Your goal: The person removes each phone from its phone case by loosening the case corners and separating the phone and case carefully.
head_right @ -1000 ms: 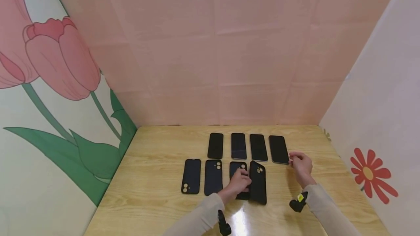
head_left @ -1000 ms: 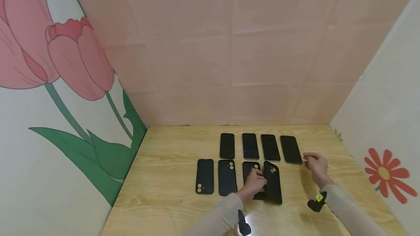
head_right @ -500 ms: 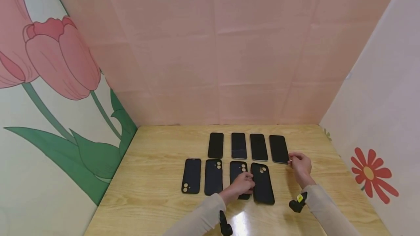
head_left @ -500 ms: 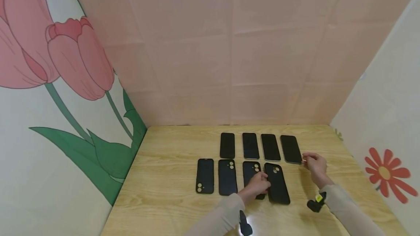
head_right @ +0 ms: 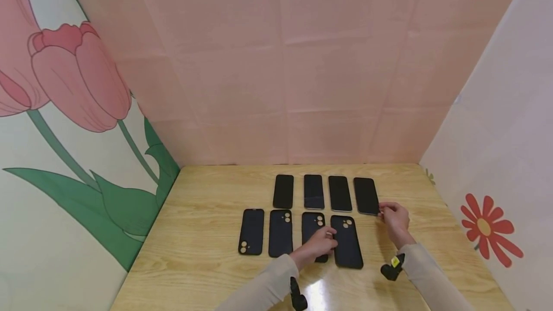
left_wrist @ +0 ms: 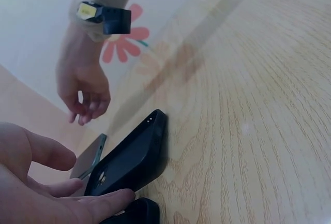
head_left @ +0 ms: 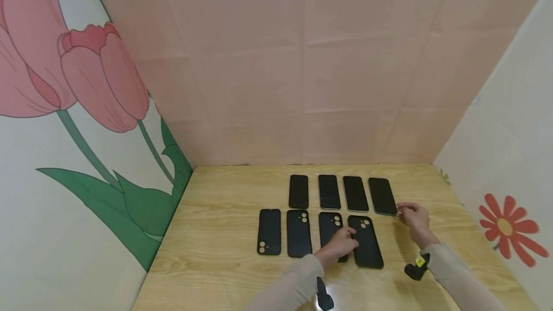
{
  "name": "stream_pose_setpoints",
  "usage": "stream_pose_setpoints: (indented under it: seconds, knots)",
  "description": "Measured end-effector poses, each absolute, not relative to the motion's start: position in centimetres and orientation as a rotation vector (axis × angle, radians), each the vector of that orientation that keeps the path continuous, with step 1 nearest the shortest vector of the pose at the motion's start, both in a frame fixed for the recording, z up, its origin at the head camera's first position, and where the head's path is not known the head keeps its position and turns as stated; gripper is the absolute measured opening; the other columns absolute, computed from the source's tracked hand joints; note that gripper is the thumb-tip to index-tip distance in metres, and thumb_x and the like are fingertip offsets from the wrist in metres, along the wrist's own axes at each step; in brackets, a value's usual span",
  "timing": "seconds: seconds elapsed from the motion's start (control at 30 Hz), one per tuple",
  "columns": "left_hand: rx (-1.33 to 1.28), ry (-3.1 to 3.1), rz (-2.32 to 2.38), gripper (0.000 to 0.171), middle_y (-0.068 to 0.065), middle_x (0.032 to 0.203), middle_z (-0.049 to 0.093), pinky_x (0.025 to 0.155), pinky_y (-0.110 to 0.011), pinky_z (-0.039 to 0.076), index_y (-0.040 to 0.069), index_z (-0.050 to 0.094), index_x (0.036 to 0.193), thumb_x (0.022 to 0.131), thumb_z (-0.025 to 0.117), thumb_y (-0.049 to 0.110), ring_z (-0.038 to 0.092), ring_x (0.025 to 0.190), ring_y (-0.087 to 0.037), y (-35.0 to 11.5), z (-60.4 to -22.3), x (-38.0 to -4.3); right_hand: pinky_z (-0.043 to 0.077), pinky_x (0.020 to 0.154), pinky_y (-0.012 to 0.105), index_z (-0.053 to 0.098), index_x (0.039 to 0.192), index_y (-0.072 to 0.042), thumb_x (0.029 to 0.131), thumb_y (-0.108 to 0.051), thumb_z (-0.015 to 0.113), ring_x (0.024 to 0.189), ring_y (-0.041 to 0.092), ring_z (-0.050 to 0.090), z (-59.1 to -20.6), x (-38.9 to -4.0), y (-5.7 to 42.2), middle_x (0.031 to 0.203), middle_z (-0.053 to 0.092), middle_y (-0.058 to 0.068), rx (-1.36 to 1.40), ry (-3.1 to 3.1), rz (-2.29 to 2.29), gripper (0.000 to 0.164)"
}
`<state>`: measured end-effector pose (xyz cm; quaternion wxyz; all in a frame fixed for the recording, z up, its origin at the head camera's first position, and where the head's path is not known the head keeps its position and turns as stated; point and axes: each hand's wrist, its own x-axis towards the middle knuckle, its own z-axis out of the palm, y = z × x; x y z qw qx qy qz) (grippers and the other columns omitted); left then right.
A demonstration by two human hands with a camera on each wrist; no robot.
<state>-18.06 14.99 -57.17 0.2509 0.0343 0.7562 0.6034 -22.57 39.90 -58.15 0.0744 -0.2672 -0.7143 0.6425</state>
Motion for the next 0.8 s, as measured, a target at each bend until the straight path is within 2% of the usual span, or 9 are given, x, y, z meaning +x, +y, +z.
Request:
stream_pose_setpoints:
  seconds: [0.17, 0.4, 0.6, 0.73, 0.8]
  knots:
    - [0.101, 2.043, 1.643, 0.028, -0.003, 0.082, 0.054, 0.064, -0.031, 0.042, 0.004, 0.060, 0.117, 0.090, 0.060, -0.001, 0.049, 0.064, -0.020, 14.6, -57.0, -18.2, 0.055, 0.060, 0.024, 0.062, 0.104, 0.010, 0.093, 0.007, 0.045, 0.060, 0.006, 0.061, -58.4, -22.8, 39.7, 0.069, 0.061, -0.007, -0.798, -2.174, 1.928, 0.021]
    - [0.182, 1.986, 1.738, 0.025, -0.010, 0.093, 0.063, 0.076, -0.041, 0.053, -0.003, 0.063, 0.113, 0.089, 0.056, -0.003, 0.055, 0.075, -0.018, 13.1, -57.0, -19.4, 0.056, 0.064, 0.027, 0.057, 0.115, 0.011, 0.095, 0.004, 0.044, 0.067, 0.008, 0.062, -58.1, -23.2, 39.7, 0.077, 0.061, -0.005, -0.789, -2.248, 1.909, 0.025]
    - [0.118, 1.996, 1.813, 0.015, -0.013, 0.093, 0.069, 0.077, -0.038, 0.055, -0.002, 0.066, 0.107, 0.094, 0.060, 0.001, 0.065, 0.082, -0.026, 11.1, -57.0, -20.7, 0.056, 0.071, 0.029, 0.056, 0.119, 0.009, 0.098, 0.002, 0.043, 0.073, 0.008, 0.061, -57.8, -23.3, 39.5, 0.086, 0.060, -0.003, -0.754, -2.298, 1.948, 0.025]
    - [0.090, 2.005, 1.847, 0.014, -0.011, 0.095, 0.071, 0.082, -0.044, 0.054, 0.003, 0.066, 0.107, 0.095, 0.058, 0.002, 0.067, 0.088, -0.029, 9.1, -57.0, -21.1, 0.056, 0.070, 0.029, 0.052, 0.123, 0.011, 0.099, 0.003, 0.042, 0.072, 0.008, 0.060, -57.8, -23.1, 39.1, 0.087, 0.060, -0.001, -0.763, -2.333, 1.932, 0.027]
    - [0.098, 2.029, 1.875, 0.017, -0.013, 0.095, 0.071, 0.083, -0.047, 0.054, 0.000, 0.064, 0.110, 0.095, 0.057, 0.001, 0.067, 0.091, -0.032, 8.0, -56.8, -21.3, 0.056, 0.070, 0.029, 0.051, 0.124, 0.013, 0.100, 0.003, 0.042, 0.072, 0.008, 0.060, -57.8, -23.0, 38.9, 0.086, 0.061, -0.001, -0.740, -2.341, 1.937, 0.028]
